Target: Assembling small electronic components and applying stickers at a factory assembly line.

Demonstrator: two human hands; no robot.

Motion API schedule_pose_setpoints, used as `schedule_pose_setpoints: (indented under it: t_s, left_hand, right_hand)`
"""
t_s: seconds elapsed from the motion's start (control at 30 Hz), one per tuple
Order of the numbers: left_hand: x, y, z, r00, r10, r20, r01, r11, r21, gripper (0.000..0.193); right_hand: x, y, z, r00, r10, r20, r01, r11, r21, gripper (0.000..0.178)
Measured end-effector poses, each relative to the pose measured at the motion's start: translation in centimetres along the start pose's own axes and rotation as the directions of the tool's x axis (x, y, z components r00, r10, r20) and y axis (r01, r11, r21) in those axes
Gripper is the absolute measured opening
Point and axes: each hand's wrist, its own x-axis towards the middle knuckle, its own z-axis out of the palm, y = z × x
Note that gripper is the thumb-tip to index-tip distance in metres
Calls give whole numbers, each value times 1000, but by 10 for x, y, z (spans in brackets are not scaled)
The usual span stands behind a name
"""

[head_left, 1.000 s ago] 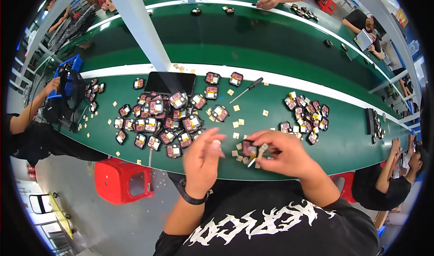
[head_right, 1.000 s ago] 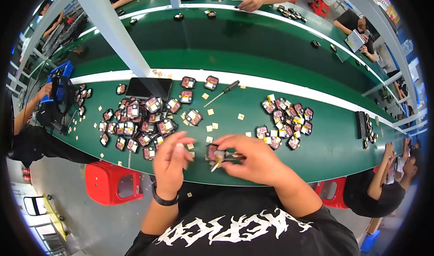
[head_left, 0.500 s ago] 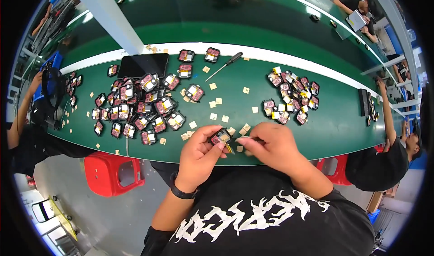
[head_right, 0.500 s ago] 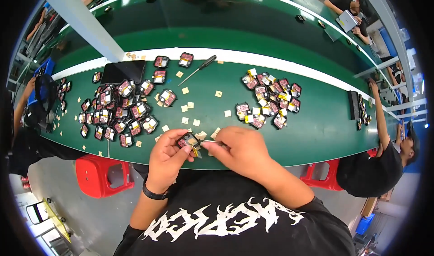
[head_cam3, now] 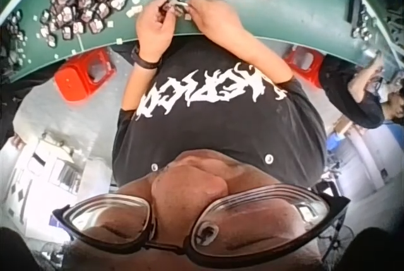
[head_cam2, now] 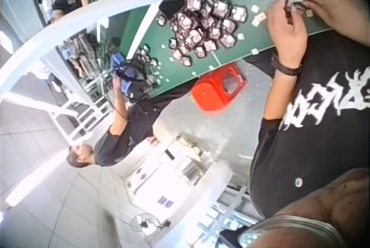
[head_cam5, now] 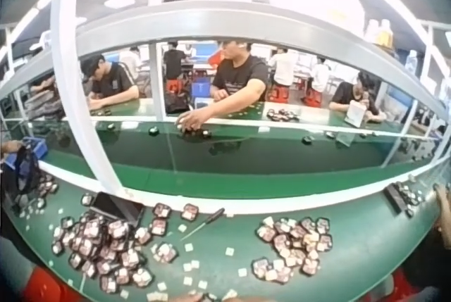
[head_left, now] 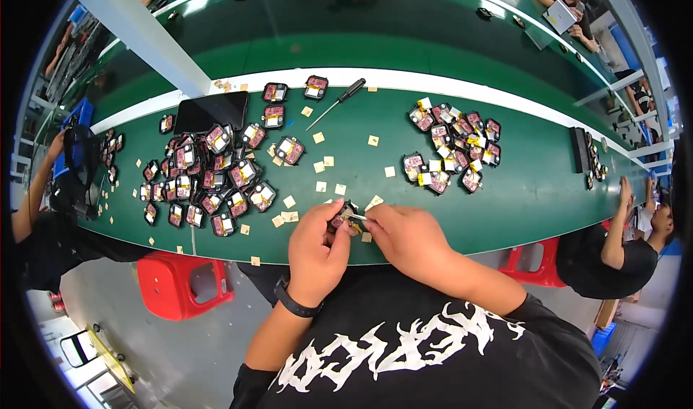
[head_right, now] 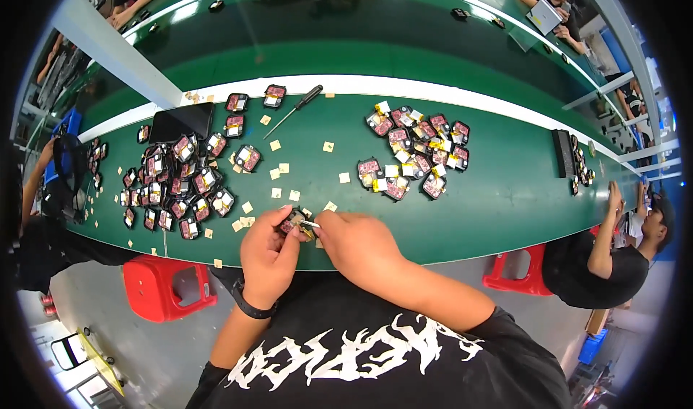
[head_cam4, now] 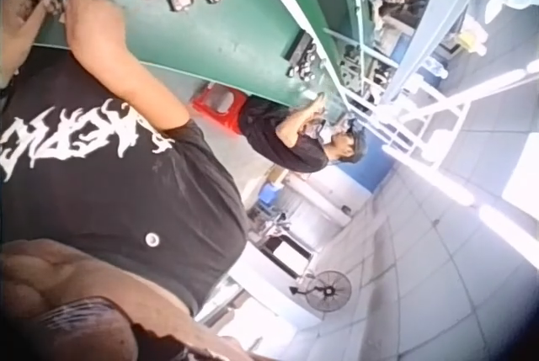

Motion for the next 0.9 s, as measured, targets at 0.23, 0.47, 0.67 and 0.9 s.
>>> schedule_pose_setpoints:
  t_s: [0.23, 0.47, 0.67, 0.9]
  left_hand:
    - [0, 8, -3, 997, -76, 0, 76, 995, -69, 32]
    - [2, 7, -13, 970, -221, 106, 245, 885, -395, 34]
    - [3, 5, -10, 984, -164, 64, 176, 891, -418, 31]
    - [0, 8, -6, 979, -195, 50, 200, 910, -364, 30]
  right_hand:
    - [-2, 3, 7, 1000, 0, 16, 1, 1000, -31, 10]
    - [-4, 13, 5, 954, 217, 206, -295, 798, 525, 13]
    - [-3, 2, 4, 985, 107, 133, -161, 844, 511, 18]
    - [4, 8, 5, 944, 202, 260, -328, 642, 693, 9]
